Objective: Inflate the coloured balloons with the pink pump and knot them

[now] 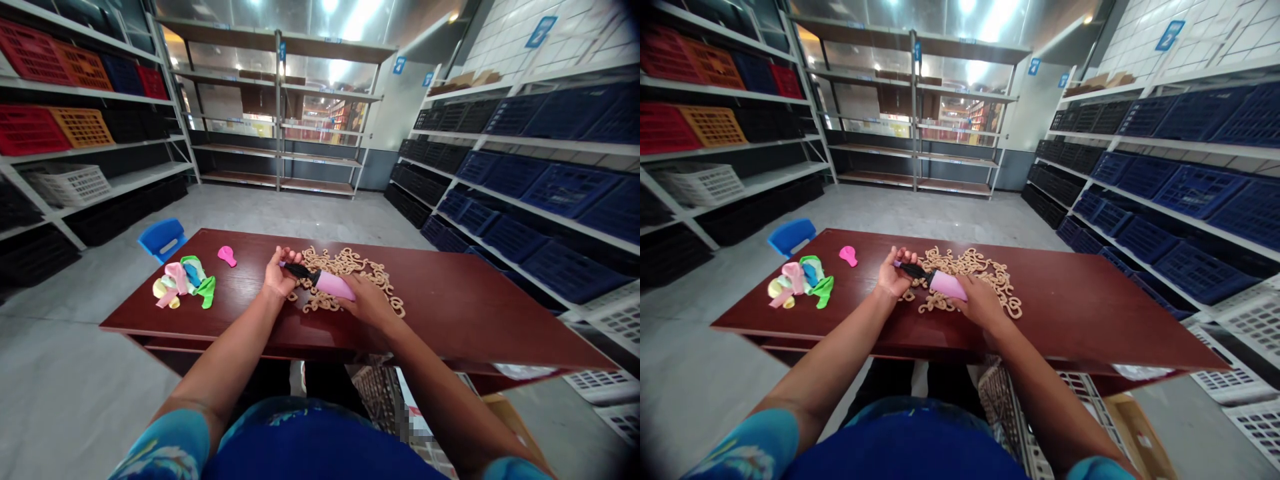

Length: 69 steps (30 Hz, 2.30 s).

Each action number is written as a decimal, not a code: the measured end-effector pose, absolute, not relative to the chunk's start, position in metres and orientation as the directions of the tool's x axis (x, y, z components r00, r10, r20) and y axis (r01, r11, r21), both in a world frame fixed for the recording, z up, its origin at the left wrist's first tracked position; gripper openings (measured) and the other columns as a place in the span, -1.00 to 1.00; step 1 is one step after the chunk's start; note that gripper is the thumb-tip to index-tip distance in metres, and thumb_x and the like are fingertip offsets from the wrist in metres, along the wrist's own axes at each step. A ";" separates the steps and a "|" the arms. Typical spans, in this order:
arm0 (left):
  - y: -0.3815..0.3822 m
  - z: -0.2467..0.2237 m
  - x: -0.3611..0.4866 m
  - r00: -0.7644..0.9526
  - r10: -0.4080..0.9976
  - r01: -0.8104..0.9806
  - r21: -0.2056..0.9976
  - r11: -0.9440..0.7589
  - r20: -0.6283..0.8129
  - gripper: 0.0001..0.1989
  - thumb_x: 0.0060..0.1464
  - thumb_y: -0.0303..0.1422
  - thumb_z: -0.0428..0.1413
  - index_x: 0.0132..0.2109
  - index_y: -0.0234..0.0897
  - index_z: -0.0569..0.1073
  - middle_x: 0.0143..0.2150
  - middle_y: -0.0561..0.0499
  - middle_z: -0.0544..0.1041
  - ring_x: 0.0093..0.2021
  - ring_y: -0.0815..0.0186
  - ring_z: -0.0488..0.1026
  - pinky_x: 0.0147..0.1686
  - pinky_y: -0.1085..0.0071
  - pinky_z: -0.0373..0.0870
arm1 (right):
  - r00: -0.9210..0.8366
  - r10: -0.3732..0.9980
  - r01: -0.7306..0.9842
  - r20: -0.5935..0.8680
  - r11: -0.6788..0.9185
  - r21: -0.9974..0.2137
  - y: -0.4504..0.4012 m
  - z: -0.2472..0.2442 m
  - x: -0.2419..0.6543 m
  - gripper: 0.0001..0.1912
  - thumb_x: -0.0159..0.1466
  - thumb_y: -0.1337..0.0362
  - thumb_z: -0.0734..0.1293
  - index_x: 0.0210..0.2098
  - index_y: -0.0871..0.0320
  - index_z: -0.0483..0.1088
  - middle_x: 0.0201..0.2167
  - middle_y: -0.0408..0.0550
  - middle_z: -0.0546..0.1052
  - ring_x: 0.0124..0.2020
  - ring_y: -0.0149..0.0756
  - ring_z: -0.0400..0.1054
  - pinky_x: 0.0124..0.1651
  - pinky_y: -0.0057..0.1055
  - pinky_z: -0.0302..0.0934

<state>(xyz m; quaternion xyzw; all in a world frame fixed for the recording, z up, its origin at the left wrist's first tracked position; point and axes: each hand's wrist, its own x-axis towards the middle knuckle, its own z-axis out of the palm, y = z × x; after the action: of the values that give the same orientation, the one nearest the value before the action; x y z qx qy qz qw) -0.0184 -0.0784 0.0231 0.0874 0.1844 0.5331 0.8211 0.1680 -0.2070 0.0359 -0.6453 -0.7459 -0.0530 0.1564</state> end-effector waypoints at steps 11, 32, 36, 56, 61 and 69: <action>-0.050 0.066 -0.006 0.194 0.960 -0.864 0.428 0.265 -0.203 -0.65 0.17 -0.16 -0.15 -0.49 -0.27 0.21 -0.63 0.07 0.27 -0.59 0.40 0.30 -0.47 0.40 0.32 | -0.138 0.936 0.990 0.324 0.130 0.046 -0.162 0.059 0.167 -0.30 -0.03 0.11 0.41 0.04 0.18 0.13 -0.08 0.12 0.38 -0.08 -0.11 0.24 -0.09 -0.27 0.10; -0.053 0.118 0.015 0.062 0.997 -0.844 0.532 0.071 -0.035 -0.85 0.03 -0.49 -0.13 -0.48 -0.26 0.10 -0.63 0.15 0.17 -0.71 0.53 0.06 -0.67 0.59 0.07 | 0.059 0.968 0.994 0.244 -0.080 0.077 -0.184 0.077 0.210 -0.54 0.07 0.08 0.27 -0.10 0.17 0.17 -0.23 0.05 0.46 -0.28 -0.21 0.34 -0.34 -0.40 0.09; -0.065 0.118 0.033 0.057 0.998 -0.836 0.544 0.068 -0.036 -0.85 0.03 -0.48 -0.13 -0.48 -0.26 0.08 -0.62 0.15 0.15 -0.70 0.53 0.06 -0.67 0.59 0.07 | 0.015 0.969 0.997 0.247 -0.035 0.075 -0.172 0.082 0.201 -0.52 0.06 0.09 0.27 -0.10 0.20 0.15 -0.22 0.07 0.45 -0.27 -0.20 0.34 -0.32 -0.38 0.09; -0.028 0.122 -0.018 0.020 1.000 -0.852 0.522 0.029 -0.023 -0.83 -0.01 -0.50 -0.14 -0.50 -0.25 0.02 -0.64 0.16 0.01 -0.73 0.52 0.01 -0.71 0.57 0.02 | 0.066 0.969 0.995 0.238 -0.083 0.063 -0.178 0.062 0.220 -0.53 0.07 0.13 0.26 -0.07 0.19 0.13 -0.17 0.06 0.44 -0.20 -0.18 0.33 -0.28 -0.40 0.09; -0.044 0.100 0.006 0.049 0.996 -0.853 0.516 0.080 -0.073 -0.80 0.00 -0.48 -0.11 -0.50 -0.25 0.00 -0.65 0.18 -0.01 -0.72 0.54 0.00 -0.69 0.58 0.00 | 0.056 0.974 0.995 0.221 -0.073 0.071 -0.163 0.060 0.190 -0.51 0.09 0.09 0.27 -0.06 0.19 0.12 -0.17 0.09 0.43 -0.19 -0.16 0.34 -0.26 -0.38 0.10; -0.041 0.073 -0.001 0.045 0.992 -0.843 0.528 0.102 -0.119 -0.85 -0.04 -0.52 -0.12 -0.49 -0.25 0.04 -0.65 0.18 0.03 -0.71 0.50 0.05 -0.65 0.52 0.05 | -0.019 0.975 1.000 0.221 0.022 -0.010 -0.154 0.043 0.171 -0.61 0.11 0.13 0.25 -0.12 0.16 0.18 -0.16 0.05 0.43 -0.18 -0.22 0.33 -0.27 -0.43 0.08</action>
<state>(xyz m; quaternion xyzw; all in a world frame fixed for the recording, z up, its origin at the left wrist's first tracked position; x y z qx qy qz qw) -0.0007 -0.0406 0.0731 0.1603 0.2321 0.6507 0.7050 0.1713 -0.1545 0.0429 -0.6953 -0.7100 -0.0744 0.0831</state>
